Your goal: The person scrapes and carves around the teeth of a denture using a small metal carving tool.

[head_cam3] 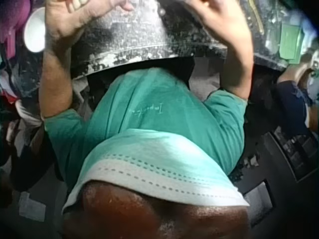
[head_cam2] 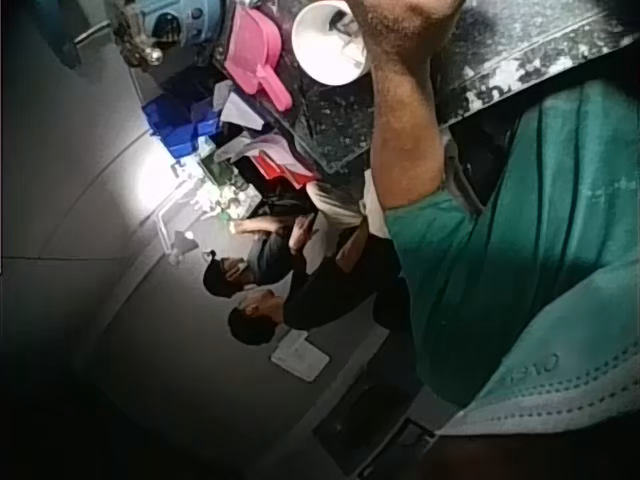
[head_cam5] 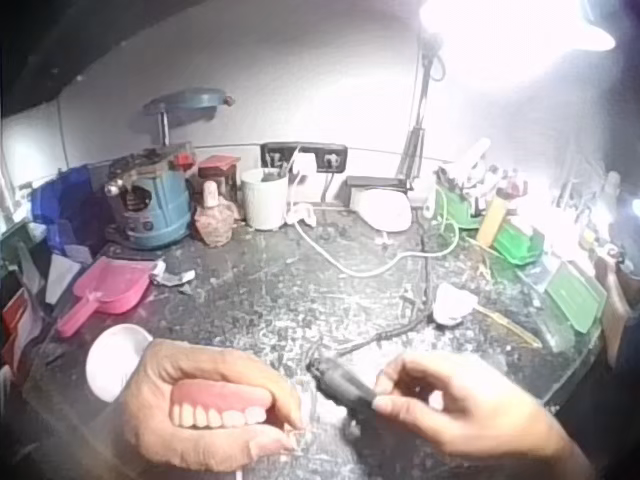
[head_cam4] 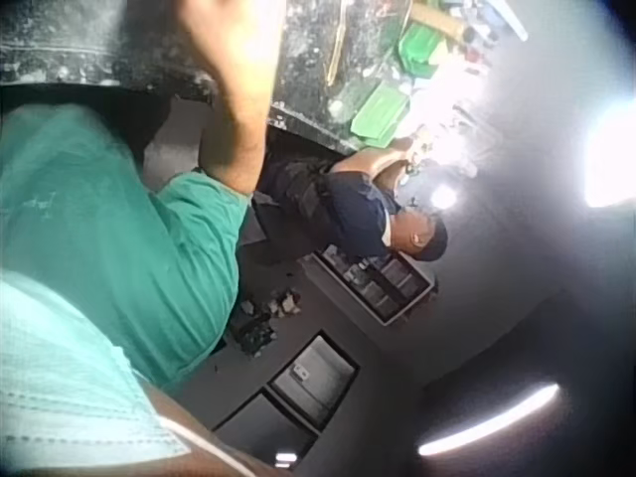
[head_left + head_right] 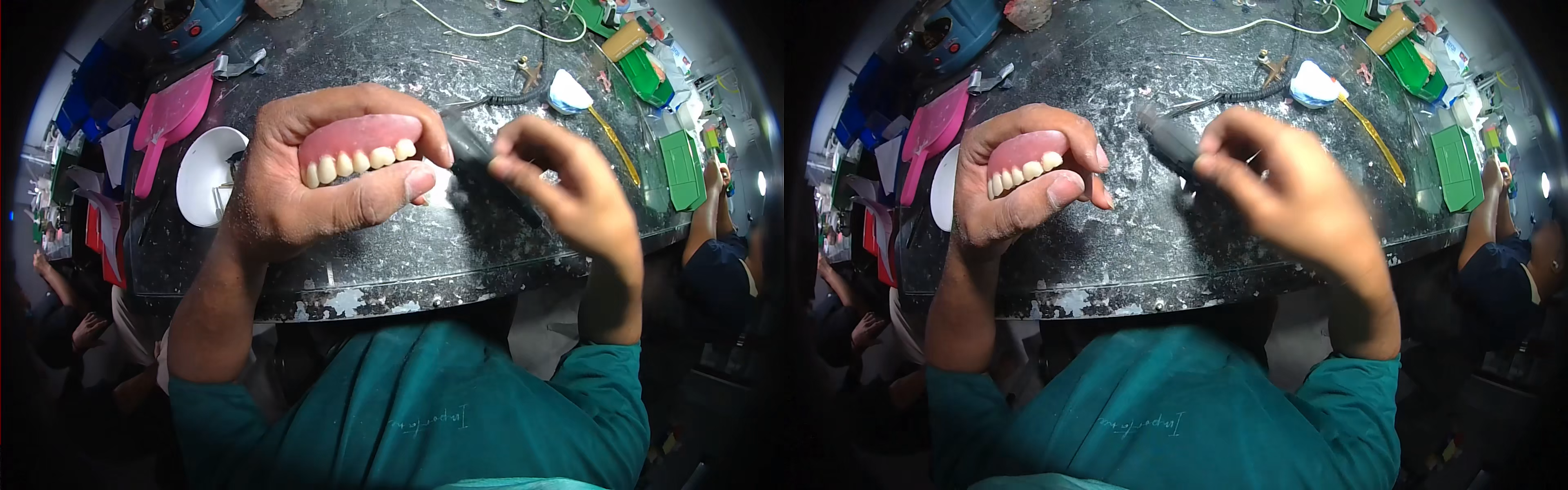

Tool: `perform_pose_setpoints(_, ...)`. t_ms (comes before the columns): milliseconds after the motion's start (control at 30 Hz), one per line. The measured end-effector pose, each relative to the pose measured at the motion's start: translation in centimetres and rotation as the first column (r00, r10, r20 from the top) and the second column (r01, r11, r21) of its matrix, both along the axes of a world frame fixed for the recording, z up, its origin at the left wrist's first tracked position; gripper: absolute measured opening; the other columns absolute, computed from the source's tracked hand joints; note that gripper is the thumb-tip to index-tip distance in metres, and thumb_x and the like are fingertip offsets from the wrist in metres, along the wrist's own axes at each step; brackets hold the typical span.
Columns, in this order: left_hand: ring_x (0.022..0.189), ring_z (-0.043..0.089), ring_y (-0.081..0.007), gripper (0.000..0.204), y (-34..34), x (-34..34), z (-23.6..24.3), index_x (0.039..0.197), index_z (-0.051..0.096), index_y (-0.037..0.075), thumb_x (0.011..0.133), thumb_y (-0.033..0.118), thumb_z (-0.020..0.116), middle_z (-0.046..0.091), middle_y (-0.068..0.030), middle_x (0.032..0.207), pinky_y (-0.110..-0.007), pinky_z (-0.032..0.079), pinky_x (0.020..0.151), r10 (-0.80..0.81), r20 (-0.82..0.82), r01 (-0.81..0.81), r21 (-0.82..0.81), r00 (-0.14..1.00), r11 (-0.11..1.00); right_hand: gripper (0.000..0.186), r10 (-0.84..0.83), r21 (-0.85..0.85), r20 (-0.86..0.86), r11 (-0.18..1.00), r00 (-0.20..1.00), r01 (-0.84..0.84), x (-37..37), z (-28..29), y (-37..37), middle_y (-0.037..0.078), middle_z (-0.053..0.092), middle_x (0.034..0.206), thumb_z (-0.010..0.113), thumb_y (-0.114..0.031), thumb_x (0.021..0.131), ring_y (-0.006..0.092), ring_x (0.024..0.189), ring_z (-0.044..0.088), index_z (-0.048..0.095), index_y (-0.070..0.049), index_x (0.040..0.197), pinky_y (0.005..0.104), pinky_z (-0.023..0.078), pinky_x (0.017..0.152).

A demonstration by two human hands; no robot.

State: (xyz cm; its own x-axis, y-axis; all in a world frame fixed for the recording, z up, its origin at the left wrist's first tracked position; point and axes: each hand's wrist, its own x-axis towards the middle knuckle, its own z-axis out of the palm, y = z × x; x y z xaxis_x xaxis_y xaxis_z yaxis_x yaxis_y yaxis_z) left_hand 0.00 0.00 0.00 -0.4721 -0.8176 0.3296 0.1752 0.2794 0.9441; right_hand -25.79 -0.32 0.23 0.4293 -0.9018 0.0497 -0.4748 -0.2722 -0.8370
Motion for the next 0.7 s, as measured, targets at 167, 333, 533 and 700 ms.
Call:
perform_pose_setpoints(167, 0.073, 0.064, -0.0154, 0.021, -0.6, 0.1, -0.3, 0.095, 0.06, -0.006, 0.077, -0.002, 0.052, 0.06, -0.0151, 0.09, -0.029, 0.058, 0.062, -0.072, -0.054, 0.069, -0.066, 0.996, 0.995, 0.017, 0.013, 0.14, 0.529, 0.985, 0.849, -0.102, -3.1, 1.8, -3.9, 0.0, 0.06, 0.081, 0.057, -0.015, 0.092, 0.0058, 0.072, 0.054, 0.061, 0.001, 0.098, 0.0186, 0.044, 0.066)
perform_pose_setpoints(333, 0.066, 0.055, -0.0075, 0.02, -0.7, -0.3, -0.6, 0.096, 0.055, -0.002, 0.076, -0.003, 0.05, 0.054, -0.0069, 0.083, -0.02, 0.048, 0.053, 0.041, -0.017, -0.043, -0.119, 0.999, 0.992, 0.027, 0.039, 0.125, 0.89, 0.937, 0.454, -0.327, -1.6, 2.9, -6.1, 0.004, 0.045, 0.088, 0.051, -0.017, 0.092, 0.01, 0.074, 0.04, 0.047, 0.004, 0.108, 0.0219, 0.036, 0.064)
perform_pose_setpoints(533, 0.066, 0.052, -0.0055, 0.02, -0.9, -0.1, -0.7, 0.097, 0.053, -0.001, 0.077, -0.001, 0.053, 0.053, -0.0044, 0.083, -0.019, 0.045, 0.058, 0.108, 0.048, -0.1, -0.144, 0.993, 0.985, 0.021, 0.065, 0.008, 0.971, 0.952, 0.23, -0.305, 1.5, 1.7, -7.7, 0.007, 0.066, 0.084, 0.055, -0.016, 0.087, 0.0066, 0.063, 0.059, 0.059, -0.002, 0.103, 0.0183, 0.049, 0.055)
perform_pose_setpoints(700, 0.07, 0.055, -0.0063, 0.019, -1.2, 0.5, -0.7, 0.095, 0.061, -0.003, 0.078, 0.002, 0.057, 0.061, -0.0085, 0.091, -0.02, 0.046, 0.063, 0.147, 0.107, -0.122, -0.208, 0.983, 0.971, 0.018, 0.051, 0.037, 0.978, 0.914, 0.204, -0.405, 1.3, -0.5, -6.9, 0.002, 0.048, 0.082, 0.055, -0.014, 0.088, 0.0104, 0.073, 0.041, 0.047, -0.004, 0.101, 0.0229, 0.036, 0.066)
